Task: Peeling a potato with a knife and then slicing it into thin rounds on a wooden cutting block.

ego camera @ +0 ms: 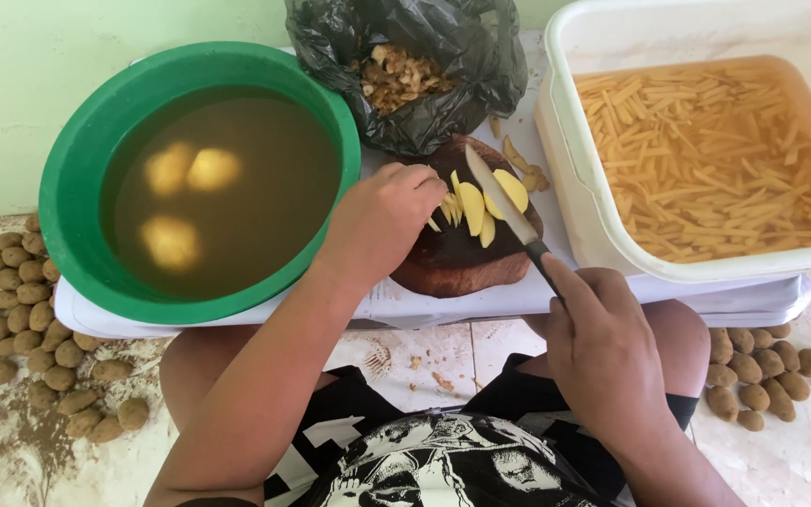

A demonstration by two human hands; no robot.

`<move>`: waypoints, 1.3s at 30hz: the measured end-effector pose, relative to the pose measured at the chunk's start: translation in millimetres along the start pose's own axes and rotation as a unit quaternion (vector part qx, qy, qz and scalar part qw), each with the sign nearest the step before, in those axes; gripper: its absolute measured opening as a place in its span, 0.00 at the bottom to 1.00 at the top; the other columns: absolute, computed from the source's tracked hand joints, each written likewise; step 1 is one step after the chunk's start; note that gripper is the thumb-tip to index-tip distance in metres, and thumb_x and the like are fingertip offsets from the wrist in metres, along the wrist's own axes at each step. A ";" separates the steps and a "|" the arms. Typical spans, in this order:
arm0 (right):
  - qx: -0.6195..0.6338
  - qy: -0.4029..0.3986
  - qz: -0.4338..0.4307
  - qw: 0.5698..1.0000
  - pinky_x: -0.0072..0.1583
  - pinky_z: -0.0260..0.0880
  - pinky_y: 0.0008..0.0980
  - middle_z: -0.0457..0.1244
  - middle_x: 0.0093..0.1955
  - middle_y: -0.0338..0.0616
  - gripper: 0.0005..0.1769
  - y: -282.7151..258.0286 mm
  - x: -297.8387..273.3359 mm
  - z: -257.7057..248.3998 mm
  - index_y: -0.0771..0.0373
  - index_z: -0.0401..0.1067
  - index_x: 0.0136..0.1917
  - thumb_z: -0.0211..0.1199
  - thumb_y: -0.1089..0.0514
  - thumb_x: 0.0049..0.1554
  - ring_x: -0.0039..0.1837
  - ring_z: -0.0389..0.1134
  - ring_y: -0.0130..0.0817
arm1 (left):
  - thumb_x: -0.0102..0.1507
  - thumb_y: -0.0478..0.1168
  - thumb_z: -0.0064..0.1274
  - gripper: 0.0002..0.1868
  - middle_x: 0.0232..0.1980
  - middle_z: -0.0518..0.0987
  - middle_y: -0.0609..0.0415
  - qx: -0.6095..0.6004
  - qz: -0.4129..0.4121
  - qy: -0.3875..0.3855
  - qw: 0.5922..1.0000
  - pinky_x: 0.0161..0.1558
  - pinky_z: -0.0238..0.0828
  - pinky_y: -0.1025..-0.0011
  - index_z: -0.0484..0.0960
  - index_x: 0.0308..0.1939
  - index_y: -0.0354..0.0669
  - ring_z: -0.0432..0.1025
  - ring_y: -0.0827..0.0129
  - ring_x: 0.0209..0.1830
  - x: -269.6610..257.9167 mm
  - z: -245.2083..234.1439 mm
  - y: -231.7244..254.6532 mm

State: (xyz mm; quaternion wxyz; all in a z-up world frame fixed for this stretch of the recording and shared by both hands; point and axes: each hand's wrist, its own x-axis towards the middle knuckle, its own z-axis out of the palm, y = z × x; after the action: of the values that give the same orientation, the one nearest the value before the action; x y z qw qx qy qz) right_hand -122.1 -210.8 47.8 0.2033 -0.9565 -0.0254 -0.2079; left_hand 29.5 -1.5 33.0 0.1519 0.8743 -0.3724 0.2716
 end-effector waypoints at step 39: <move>0.120 0.061 -0.014 0.991 0.49 0.71 0.35 0.66 0.57 0.60 0.24 67.8 -74.4 30.3 0.75 0.67 0.64 0.62 0.69 0.54 0.49 0.70 0.45 | 0.58 0.30 0.55 0.13 0.44 0.74 0.52 -0.091 -0.148 -0.009 0.985 0.42 0.70 0.59 0.77 0.46 0.43 0.73 0.56 0.41 -19.4 18.8 21.0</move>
State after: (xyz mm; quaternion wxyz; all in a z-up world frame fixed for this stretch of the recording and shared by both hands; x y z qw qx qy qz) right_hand -169.2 -258.0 -33.4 0.3148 -0.9103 -0.0510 -0.2640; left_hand 9.8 -13.5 7.7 0.2656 0.9050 -0.2633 0.2030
